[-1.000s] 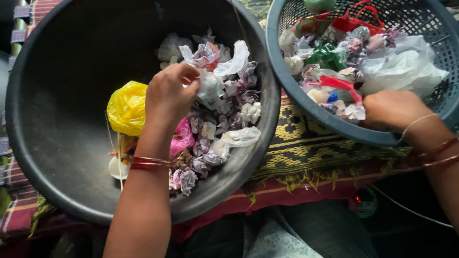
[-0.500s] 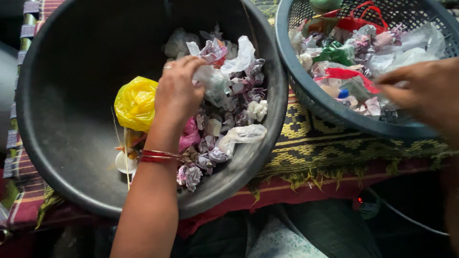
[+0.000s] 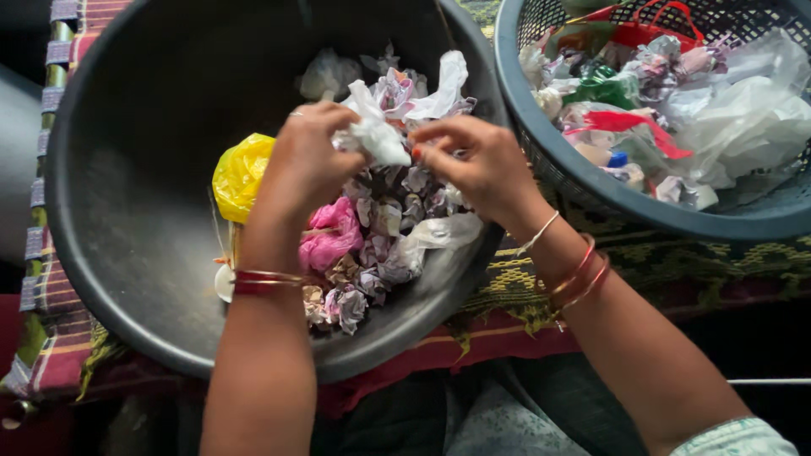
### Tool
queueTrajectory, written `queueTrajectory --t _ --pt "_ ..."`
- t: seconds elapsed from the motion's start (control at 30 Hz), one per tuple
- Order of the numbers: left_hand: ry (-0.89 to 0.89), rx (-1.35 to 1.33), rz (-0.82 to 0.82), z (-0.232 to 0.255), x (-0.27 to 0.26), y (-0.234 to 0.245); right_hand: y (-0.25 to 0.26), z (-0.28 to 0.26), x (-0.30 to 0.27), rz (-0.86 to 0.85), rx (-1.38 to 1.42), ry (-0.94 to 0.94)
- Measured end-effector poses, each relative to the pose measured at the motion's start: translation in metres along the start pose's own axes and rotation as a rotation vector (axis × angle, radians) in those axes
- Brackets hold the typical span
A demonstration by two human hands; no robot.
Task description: The person sits on a patterned mat and sorts small crumpled wrappers from a large black bowl into a grey plastic basket. They handle the wrappers one by one, occasionally moving aside larger plastic bags to access more items.
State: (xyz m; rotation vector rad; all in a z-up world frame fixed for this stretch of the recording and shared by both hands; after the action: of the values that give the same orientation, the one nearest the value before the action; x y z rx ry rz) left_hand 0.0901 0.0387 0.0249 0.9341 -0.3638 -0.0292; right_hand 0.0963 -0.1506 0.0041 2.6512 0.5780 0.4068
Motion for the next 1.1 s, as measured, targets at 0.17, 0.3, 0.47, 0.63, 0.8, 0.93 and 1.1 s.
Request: queueTrajectory --t 0.17,0.3,0.47,0.63,0.8,0.93,1.1 --pt "0.049 -0.681 0.057 -0.014 0.009 0.024 0.006 0.037 0.016 -0.008 0.505 -0.052" --pt "0.133 -1.019 0.021 -0.009 0.011 0.007 -0.001 0.028 0.023 -0.063 0.324 0.067" --pt "0.159 -1.241 -0.123 0.01 0.015 -0.026 -0.014 0.015 0.009 -0.158 -0.151 0.103" --pt "0.213 -1.197 0.1 -0.016 0.017 -0.019 -0.027 0.029 0.005 -0.287 0.089 -0.066" --pt "0.224 -0.835 0.463 -0.058 0.002 0.019 -0.027 0.045 0.0 -0.268 0.236 -0.176" --pt "0.145 -0.357 0.44 -0.038 0.004 0.023 -0.008 0.045 0.0 -0.173 0.519 -0.104" --pt "-0.008 -0.045 0.144 0.015 0.012 -0.015 0.014 0.048 -0.002 -0.036 0.7 -0.042"
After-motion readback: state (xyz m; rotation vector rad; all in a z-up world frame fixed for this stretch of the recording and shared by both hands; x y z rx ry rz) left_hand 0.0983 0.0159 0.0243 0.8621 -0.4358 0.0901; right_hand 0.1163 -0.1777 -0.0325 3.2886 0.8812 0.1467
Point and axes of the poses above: each hand's wrist, its own x-axis towards the middle knuckle, its own y-axis out of the back of the hand, z = x × y, the point moved 10 cm from there along x, towards the middle knuckle, and after that the axes turned 4 degrees about -z, right-handed, at the moved point
